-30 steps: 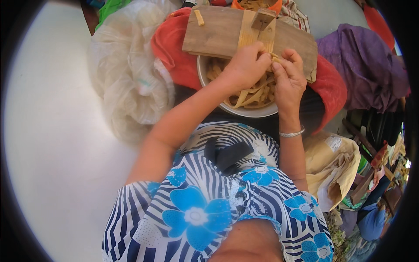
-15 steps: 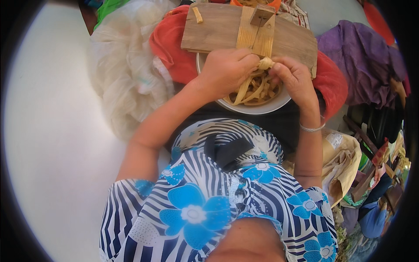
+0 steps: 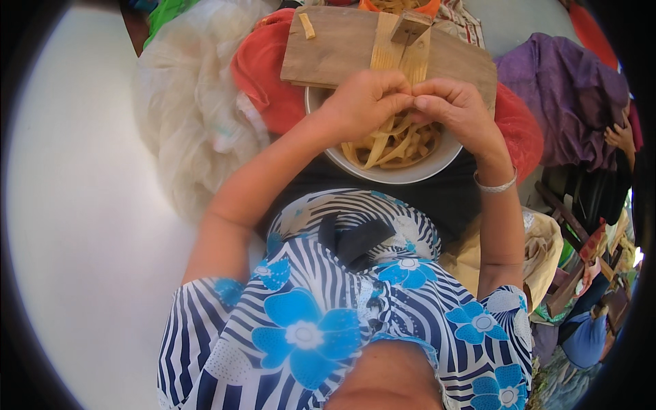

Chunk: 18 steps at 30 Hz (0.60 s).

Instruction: The person uses a wooden plane to shave thin strips from a piece of wood, pulling the material through the blade by hand and placing the finished shavings into a metal bowl.

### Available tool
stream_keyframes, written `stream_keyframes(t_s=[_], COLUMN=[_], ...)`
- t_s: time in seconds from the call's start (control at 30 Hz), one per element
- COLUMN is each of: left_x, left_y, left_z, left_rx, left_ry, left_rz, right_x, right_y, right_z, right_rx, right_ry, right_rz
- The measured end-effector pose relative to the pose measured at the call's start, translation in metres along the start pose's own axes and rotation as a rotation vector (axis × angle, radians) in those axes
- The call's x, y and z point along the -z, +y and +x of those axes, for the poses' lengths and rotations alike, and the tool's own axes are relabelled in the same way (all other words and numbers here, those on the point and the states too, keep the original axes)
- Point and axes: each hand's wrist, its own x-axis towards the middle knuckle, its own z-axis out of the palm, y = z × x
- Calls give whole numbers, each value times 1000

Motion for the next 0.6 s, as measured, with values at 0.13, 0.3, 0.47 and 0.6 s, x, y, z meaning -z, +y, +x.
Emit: stream_keyframes(t_s=[0.13,0.3,0.47,0.6], left_x=[15,26,44,44], left_y=[7,-5,-16,-26], left_z=[6,19,28,40], left_rx=[153,168,106,96], left_ry=[-67,-63,-29,35], left_rz=[-97,-168,-211,-107], right_x=[17,11,3,-3], right_y=[5,7,10,17], right_z=[1,9,22,30], right_rx=[-162,-44,52,76], right_ry=[-76,95,231,300], right_rz=[130,103,24,-79])
